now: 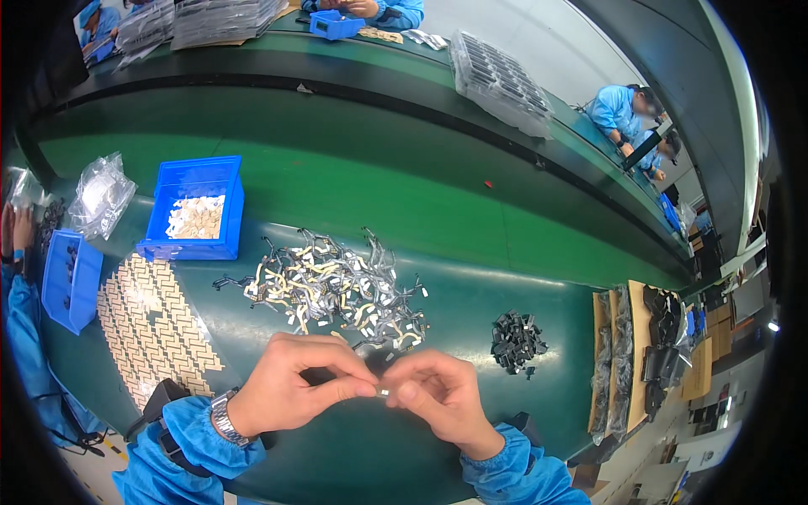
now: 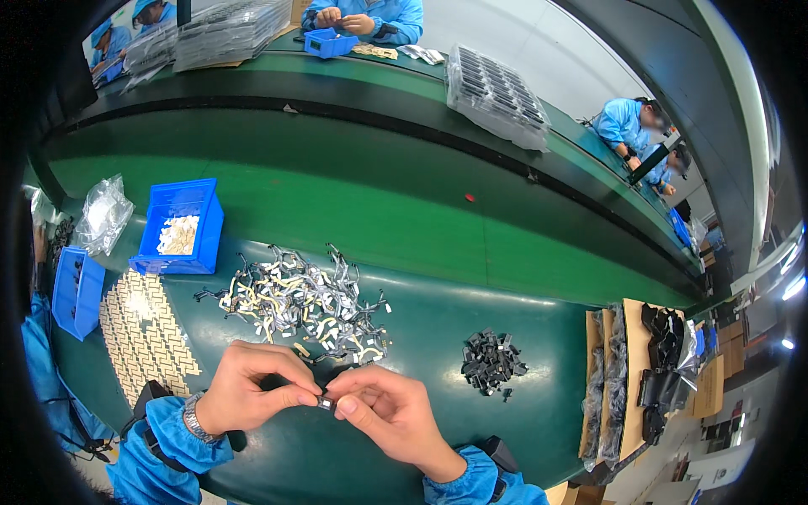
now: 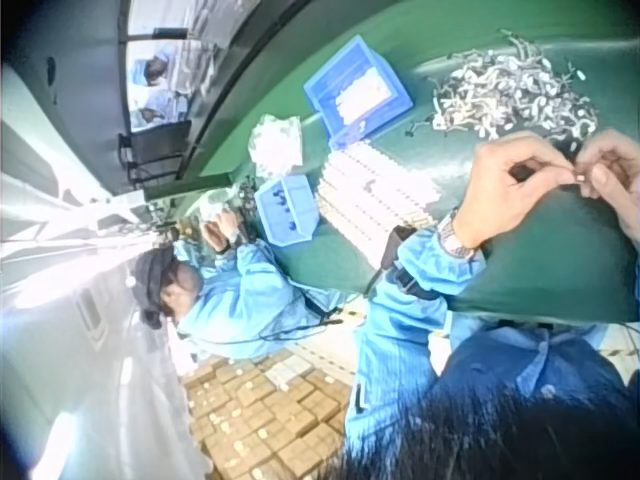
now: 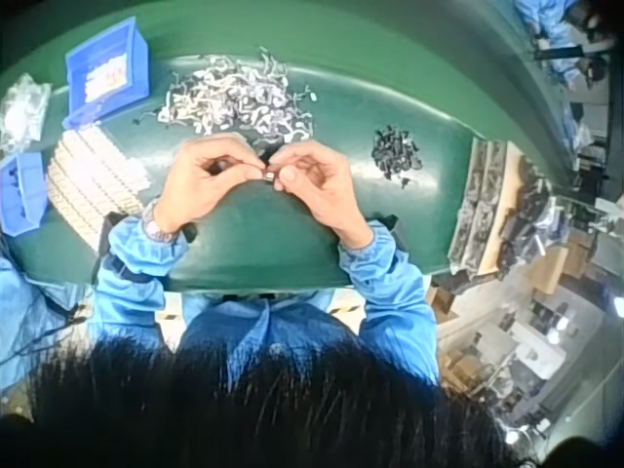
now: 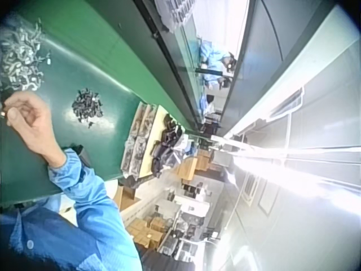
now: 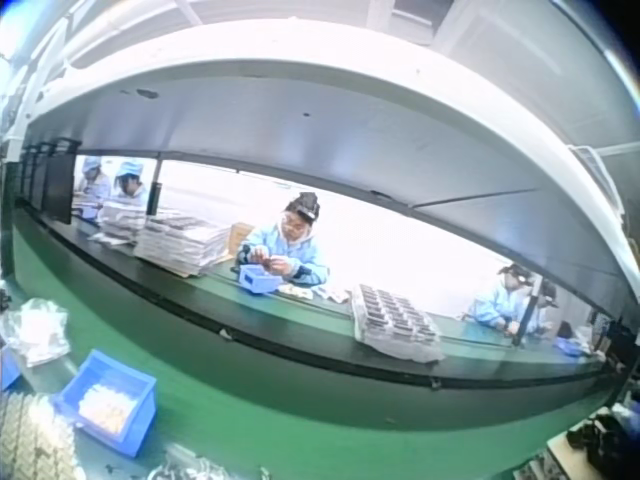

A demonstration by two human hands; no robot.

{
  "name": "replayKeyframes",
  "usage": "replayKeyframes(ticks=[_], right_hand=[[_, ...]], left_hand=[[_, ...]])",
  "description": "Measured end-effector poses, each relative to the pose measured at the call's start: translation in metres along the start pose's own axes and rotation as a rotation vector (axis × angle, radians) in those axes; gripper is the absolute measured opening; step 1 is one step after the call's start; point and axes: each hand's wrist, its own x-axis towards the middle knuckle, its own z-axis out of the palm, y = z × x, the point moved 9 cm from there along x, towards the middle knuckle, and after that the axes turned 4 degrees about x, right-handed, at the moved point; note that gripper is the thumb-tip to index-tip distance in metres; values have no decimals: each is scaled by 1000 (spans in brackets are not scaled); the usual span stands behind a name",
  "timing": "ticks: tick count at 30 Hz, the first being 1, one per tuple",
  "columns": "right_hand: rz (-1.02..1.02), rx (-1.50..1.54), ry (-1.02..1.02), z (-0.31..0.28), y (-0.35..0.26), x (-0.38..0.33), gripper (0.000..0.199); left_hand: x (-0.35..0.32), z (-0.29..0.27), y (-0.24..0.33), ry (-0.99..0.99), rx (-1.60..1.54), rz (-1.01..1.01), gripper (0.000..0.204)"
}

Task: Sorting and assembling small metal components at a factory workbench in a manufacturing environment.

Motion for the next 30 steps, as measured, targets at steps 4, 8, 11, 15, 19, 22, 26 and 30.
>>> replayKeyframes(ticks=[4,8,11,15,19,22,26,30], right_hand=[[-30,-43,-22,4,-1,-1,21],[-134,-309,47,2,-11,0,18],[-348,-713,49,10,-30,-3,19],[-326,-786,58,14,-33,-4,16],[-298,-762,76,10,-28,-3,17],[-273,-617,60,5,-19,2,22],[-285,-497,38,4,-21,1,31],[-236,-489,120,-11,-21,-8,25]], left_hand=[[0,-2,6,21,68,65,8],[0,-1,6,18,70,69,8],[-3,1,7,37,30,145,6],[-7,7,8,27,85,161,6],[-6,6,3,19,149,128,7],[-6,1,1,62,156,109,6],[-2,3,3,85,127,116,7],[9,19,6,3,124,132,7]])
